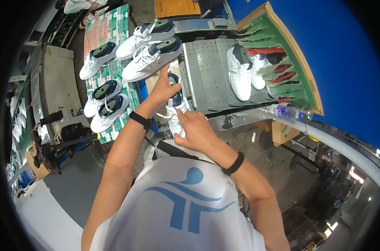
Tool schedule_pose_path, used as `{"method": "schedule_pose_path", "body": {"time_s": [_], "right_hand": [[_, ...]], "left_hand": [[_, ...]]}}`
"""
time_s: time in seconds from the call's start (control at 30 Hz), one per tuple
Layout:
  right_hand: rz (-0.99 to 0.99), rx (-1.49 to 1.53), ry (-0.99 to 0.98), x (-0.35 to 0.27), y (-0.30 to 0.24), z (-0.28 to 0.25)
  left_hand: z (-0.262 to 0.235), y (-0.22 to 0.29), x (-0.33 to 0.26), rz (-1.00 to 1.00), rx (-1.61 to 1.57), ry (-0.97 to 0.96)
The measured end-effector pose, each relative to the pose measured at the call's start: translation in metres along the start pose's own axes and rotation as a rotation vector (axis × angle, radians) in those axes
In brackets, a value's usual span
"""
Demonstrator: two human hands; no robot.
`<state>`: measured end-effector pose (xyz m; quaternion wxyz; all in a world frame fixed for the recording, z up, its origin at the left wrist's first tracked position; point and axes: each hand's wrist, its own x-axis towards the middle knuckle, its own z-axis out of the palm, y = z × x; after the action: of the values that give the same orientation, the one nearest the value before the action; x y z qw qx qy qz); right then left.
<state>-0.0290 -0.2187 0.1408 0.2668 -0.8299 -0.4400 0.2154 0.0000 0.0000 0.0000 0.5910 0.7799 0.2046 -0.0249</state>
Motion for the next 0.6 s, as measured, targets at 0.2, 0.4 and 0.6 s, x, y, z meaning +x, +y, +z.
{"method": "schedule_pose_path", "body": {"time_s": [0.2, 0.4, 0.6], "right_hand": [[0.015, 0.095, -0.078, 0.016, -0.005, 0.025], [0.160, 0.404, -0.202, -0.029, -0.007, -0.012], [0.070, 0.058, -0.052, -0.012, 0.001, 0.003]], "left_hand": [[0.000, 0.011, 0.001, -0.014, 0.092, 0.089], [-0.006, 0.004, -0.002, -0.049, -0.012, 0.013], [0.004, -0.002, 0.004, -0.008, 0.046, 0.050]]}}
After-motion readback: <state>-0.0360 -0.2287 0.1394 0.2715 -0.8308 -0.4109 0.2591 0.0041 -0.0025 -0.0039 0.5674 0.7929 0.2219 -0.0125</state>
